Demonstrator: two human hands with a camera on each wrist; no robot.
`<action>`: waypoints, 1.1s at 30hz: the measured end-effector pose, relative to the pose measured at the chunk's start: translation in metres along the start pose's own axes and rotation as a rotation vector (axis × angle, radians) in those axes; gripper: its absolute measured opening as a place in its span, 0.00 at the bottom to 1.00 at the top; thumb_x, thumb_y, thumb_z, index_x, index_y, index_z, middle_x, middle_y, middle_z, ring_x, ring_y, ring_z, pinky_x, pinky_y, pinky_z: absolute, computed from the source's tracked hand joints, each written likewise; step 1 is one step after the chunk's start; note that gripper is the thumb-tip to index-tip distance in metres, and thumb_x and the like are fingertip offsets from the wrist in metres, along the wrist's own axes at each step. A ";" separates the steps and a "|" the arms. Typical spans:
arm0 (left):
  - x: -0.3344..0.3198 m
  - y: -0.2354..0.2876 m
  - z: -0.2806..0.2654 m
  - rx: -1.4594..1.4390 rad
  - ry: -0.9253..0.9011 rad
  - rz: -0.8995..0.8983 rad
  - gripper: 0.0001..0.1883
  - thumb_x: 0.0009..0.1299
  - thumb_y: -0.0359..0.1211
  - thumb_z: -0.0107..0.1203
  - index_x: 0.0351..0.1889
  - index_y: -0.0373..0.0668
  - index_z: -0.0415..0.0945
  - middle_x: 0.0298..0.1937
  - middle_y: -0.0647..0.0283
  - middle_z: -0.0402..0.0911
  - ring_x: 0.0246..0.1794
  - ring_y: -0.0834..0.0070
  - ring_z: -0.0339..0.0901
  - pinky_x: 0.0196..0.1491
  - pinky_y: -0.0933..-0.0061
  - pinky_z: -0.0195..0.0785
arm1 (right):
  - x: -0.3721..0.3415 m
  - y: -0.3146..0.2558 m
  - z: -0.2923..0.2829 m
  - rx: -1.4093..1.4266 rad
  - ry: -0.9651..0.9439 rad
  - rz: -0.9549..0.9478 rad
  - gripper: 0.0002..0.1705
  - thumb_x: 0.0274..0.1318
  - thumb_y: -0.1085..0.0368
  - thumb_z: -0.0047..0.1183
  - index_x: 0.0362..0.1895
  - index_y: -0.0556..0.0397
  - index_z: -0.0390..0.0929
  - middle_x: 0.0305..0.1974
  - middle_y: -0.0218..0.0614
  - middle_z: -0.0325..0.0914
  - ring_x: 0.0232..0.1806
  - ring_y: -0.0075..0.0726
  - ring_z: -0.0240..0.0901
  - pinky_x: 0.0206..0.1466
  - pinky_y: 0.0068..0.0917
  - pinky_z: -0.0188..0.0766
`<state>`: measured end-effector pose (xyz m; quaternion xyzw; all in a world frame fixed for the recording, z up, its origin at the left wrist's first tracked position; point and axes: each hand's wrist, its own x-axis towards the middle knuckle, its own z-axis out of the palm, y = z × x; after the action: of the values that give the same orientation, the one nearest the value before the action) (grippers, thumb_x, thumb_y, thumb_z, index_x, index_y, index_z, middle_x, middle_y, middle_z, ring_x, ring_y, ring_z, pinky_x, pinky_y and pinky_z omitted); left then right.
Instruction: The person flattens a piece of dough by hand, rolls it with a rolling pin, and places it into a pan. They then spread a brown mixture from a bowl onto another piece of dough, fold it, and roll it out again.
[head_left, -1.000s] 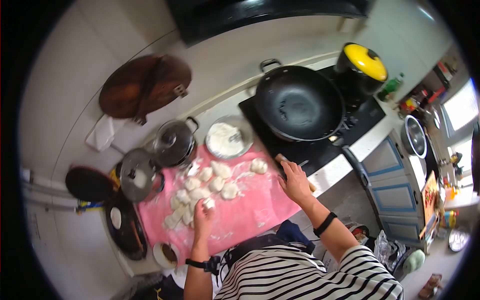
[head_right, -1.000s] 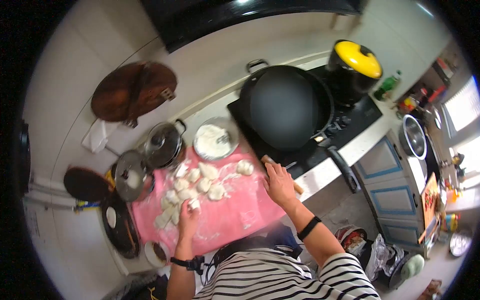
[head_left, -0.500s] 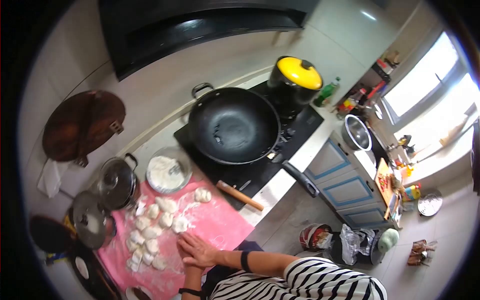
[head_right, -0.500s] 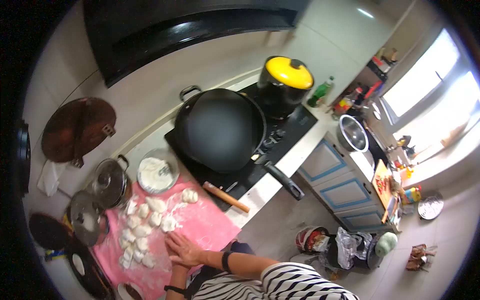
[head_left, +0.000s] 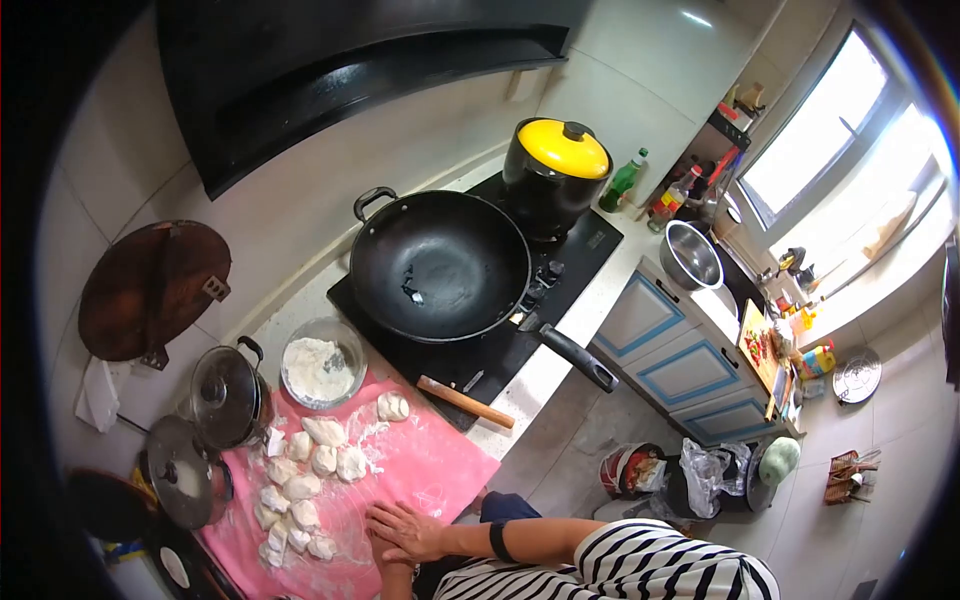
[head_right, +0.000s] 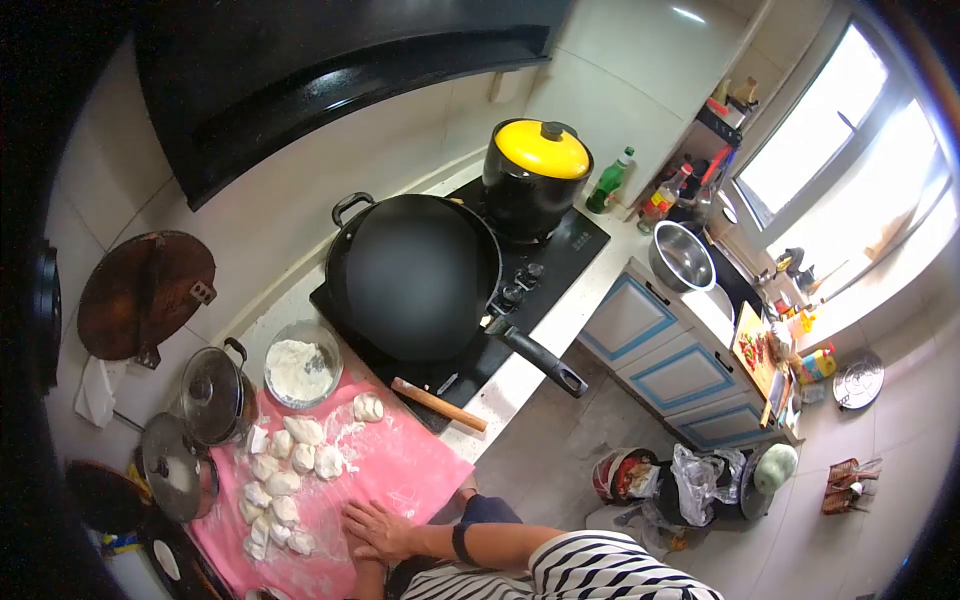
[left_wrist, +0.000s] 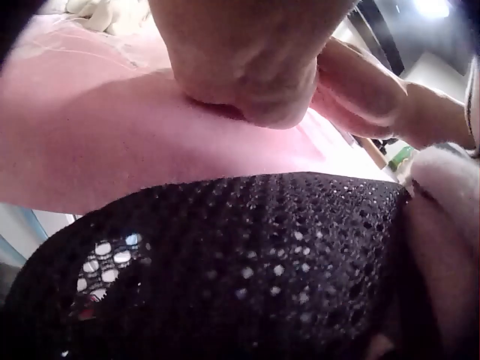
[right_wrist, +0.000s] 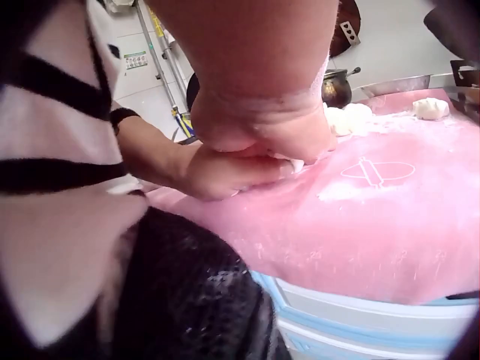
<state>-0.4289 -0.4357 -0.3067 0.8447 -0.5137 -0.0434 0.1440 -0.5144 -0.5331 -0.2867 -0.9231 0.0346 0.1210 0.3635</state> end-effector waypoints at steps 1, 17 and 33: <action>-0.002 0.000 0.001 -0.006 0.004 -0.003 0.22 0.70 0.35 0.56 0.62 0.41 0.70 0.60 0.49 0.73 0.63 0.52 0.70 0.66 0.52 0.60 | 0.004 0.002 -0.002 0.011 0.064 -0.038 0.44 0.69 0.34 0.36 0.74 0.55 0.56 0.77 0.51 0.47 0.80 0.57 0.37 0.77 0.60 0.42; -0.066 -0.018 -0.040 -0.099 -0.182 -0.389 0.33 0.69 0.36 0.54 0.72 0.36 0.59 0.76 0.43 0.54 0.76 0.42 0.49 0.74 0.40 0.42 | 0.051 -0.006 0.012 -0.178 0.275 -0.286 0.33 0.64 0.48 0.50 0.68 0.51 0.67 0.69 0.44 0.63 0.73 0.52 0.55 0.74 0.51 0.52; -0.073 -0.034 -0.073 -0.478 -0.011 -0.487 0.25 0.69 0.29 0.55 0.65 0.37 0.67 0.74 0.46 0.61 0.70 0.45 0.64 0.67 0.54 0.63 | 0.047 -0.001 0.013 -0.077 0.425 -0.439 0.18 0.48 0.67 0.61 0.46 0.50 0.78 0.40 0.41 0.78 0.39 0.47 0.77 0.43 0.39 0.76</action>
<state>-0.4178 -0.3418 -0.2525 0.8847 -0.2731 -0.2003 0.3205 -0.4717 -0.5227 -0.3070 -0.9262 -0.0948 -0.1548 0.3304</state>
